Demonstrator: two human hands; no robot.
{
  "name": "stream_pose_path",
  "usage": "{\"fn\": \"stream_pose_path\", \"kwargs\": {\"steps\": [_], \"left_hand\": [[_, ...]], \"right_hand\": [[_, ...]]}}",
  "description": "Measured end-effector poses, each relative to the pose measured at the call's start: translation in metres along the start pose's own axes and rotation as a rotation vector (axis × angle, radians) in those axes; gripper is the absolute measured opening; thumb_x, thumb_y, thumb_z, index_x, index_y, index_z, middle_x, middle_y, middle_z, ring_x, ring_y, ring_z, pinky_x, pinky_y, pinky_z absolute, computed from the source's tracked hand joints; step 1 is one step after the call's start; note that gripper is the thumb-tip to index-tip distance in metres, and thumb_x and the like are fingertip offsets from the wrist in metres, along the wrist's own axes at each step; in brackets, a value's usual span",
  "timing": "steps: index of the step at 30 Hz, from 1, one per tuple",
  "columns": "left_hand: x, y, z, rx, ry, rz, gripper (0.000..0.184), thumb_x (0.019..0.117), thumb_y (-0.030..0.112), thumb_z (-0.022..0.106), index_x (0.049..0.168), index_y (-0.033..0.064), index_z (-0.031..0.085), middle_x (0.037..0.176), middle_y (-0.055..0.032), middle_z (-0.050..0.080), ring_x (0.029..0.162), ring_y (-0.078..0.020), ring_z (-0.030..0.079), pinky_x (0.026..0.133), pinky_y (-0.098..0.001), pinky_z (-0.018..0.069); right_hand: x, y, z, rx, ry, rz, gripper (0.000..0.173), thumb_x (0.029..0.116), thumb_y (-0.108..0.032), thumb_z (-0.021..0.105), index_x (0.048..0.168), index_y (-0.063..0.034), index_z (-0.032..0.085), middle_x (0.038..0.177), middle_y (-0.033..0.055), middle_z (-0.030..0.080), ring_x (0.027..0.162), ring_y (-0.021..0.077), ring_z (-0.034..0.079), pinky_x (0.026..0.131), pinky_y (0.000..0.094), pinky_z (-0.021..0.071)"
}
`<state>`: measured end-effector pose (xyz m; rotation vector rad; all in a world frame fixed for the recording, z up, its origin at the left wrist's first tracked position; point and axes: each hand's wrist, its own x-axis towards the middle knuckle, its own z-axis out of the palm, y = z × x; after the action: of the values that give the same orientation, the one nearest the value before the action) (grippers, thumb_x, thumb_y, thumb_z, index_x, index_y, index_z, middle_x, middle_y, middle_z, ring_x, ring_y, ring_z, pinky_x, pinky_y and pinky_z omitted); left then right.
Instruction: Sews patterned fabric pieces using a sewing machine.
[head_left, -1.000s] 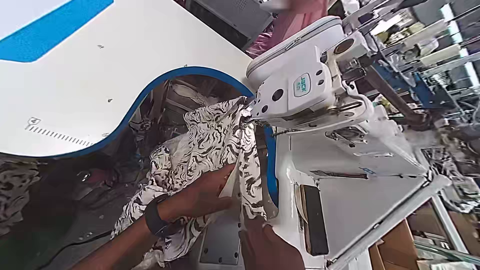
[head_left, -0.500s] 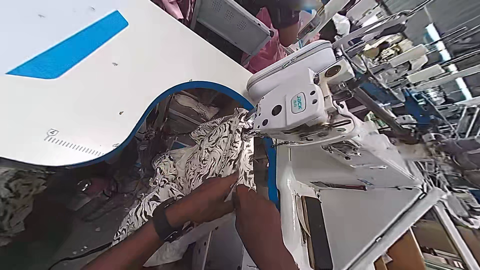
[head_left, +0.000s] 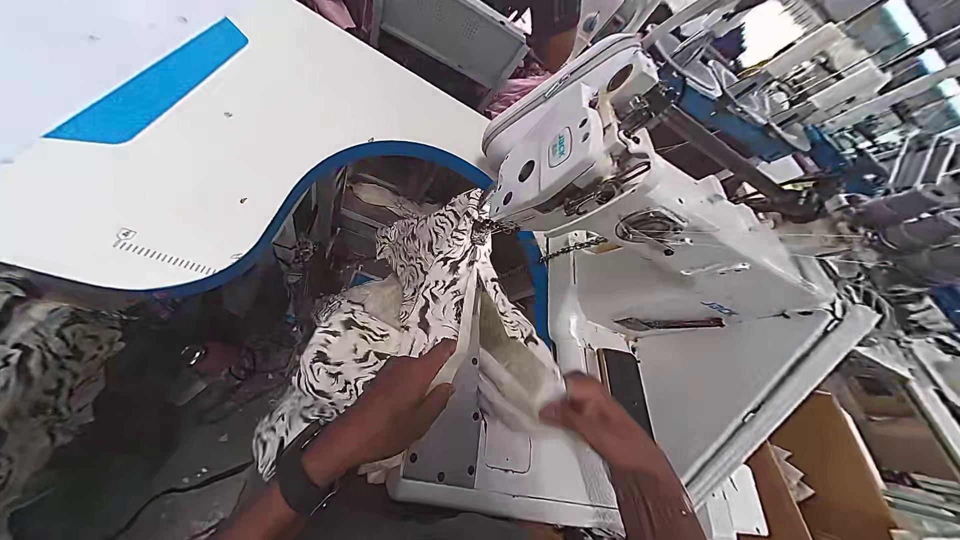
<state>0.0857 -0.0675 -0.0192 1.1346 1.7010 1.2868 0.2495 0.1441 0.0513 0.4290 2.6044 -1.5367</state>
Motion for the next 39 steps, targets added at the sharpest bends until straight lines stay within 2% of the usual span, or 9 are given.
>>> {"fn": "stream_pose_path", "kwargs": {"steps": [3,8,13,17,20,22,28,32,39], "left_hand": [[0.007,0.003,-0.003,0.044,-0.006,0.021,0.04,0.101,0.014,0.055,0.139,-0.0004,0.057,0.078,-0.0142,0.066,0.065,-0.0265,0.062,0.063,-0.0465,0.0525],[0.022,-0.003,-0.003,0.118,0.086,0.052,0.038,0.0995,0.016,0.05,0.131,-0.001,0.063,0.068,-0.0115,0.062,0.058,-0.027,0.061,0.056,-0.0467,0.0502],[0.042,-0.017,-0.006,0.033,0.112,0.089,0.032,0.1012,0.017,0.053,0.123,-0.0012,0.068,0.068,-0.0107,0.06,0.058,-0.0244,0.057,0.058,-0.0436,0.0468],[0.047,-0.024,-0.004,-0.035,0.135,0.116,0.027,0.1009,0.019,0.055,0.113,-0.0022,0.068,0.065,-0.0097,0.057,0.056,-0.0231,0.055,0.056,-0.0419,0.0452],[0.045,-0.022,-0.006,-0.04,0.111,0.08,0.032,0.1023,0.02,0.054,0.122,-0.0015,0.068,0.07,-0.0105,0.061,0.06,-0.0223,0.057,0.059,-0.0409,0.0481],[0.045,-0.02,-0.007,-0.039,0.091,0.059,0.032,0.1028,0.02,0.054,0.123,-0.0015,0.067,0.072,-0.0107,0.061,0.062,-0.0221,0.057,0.061,-0.0407,0.0475],[0.046,-0.018,-0.008,-0.078,0.088,0.001,0.037,0.1033,0.022,0.054,0.131,-0.0011,0.064,0.08,-0.0128,0.066,0.07,-0.0236,0.061,0.069,-0.0444,0.0501],[0.048,-0.017,-0.005,-0.024,0.121,0.01,0.039,0.1027,0.022,0.054,0.132,-0.0015,0.064,0.08,-0.0133,0.066,0.069,-0.0245,0.06,0.068,-0.0448,0.0494],[0.048,-0.014,-0.003,0.053,0.173,0.045,0.035,0.0993,0.017,0.054,0.125,-0.0034,0.068,0.072,-0.0128,0.063,0.064,-0.027,0.059,0.063,-0.0474,0.0475]], "right_hand": [[-0.034,-0.07,0.06,-0.577,-0.02,-0.108,0.021,0.0958,-0.011,0.06,0.08,0.0025,0.066,0.059,0.0123,0.061,0.049,0.0238,0.063,0.044,0.0391,0.048],[-0.011,-0.057,0.106,-0.516,-0.147,-0.118,0.02,0.0946,-0.008,0.059,0.089,-0.0016,0.076,0.094,0.0214,0.072,0.096,0.0404,0.07,0.077,0.0509,0.056],[0.024,-0.029,0.114,0.089,-0.326,-0.192,0.022,0.1011,-0.006,0.053,0.093,0.008,0.068,0.085,0.0186,0.069,0.081,0.0224,0.067,0.075,0.0329,0.0523],[0.028,-0.033,0.077,-0.307,0.392,-0.147,0.018,0.0968,-0.017,0.065,0.102,0.0004,0.065,0.094,0.006,0.07,0.086,0.0037,0.067,0.074,0.0186,0.0565],[0.071,0.019,0.031,-0.73,0.531,0.263,0.067,0.087,-0.019,0.074,0.141,0.0116,0.05,0.136,0.0339,0.056,0.122,0.0479,0.059,0.094,0.0612,0.0511],[0.094,0.059,0.011,-0.712,0.402,0.479,0.072,0.0901,-0.018,0.075,0.148,0.0112,0.043,0.146,0.0372,0.047,0.135,0.0533,0.048,0.108,0.0658,0.04],[0.07,0.041,-0.02,-0.226,0.333,0.028,0.017,0.0997,-0.012,0.054,0.098,0.0001,0.066,0.077,-0.0058,0.066,0.069,-0.0046,0.062,0.067,0.0164,0.0541],[0.036,-0.026,0.024,-1.098,0.378,-0.251,0.02,0.0891,-0.012,0.059,0.079,-0.0015,0.073,0.061,0.0118,0.064,0.051,0.0266,0.065,0.042,0.0403,0.0494],[0.057,-0.035,0.064,-1.104,0.35,-0.414,0.018,0.0878,-0.01,0.058,0.073,-0.0063,0.068,0.057,0.0059,0.057,0.047,0.0211,0.06,0.039,0.0327,0.0437]]}}
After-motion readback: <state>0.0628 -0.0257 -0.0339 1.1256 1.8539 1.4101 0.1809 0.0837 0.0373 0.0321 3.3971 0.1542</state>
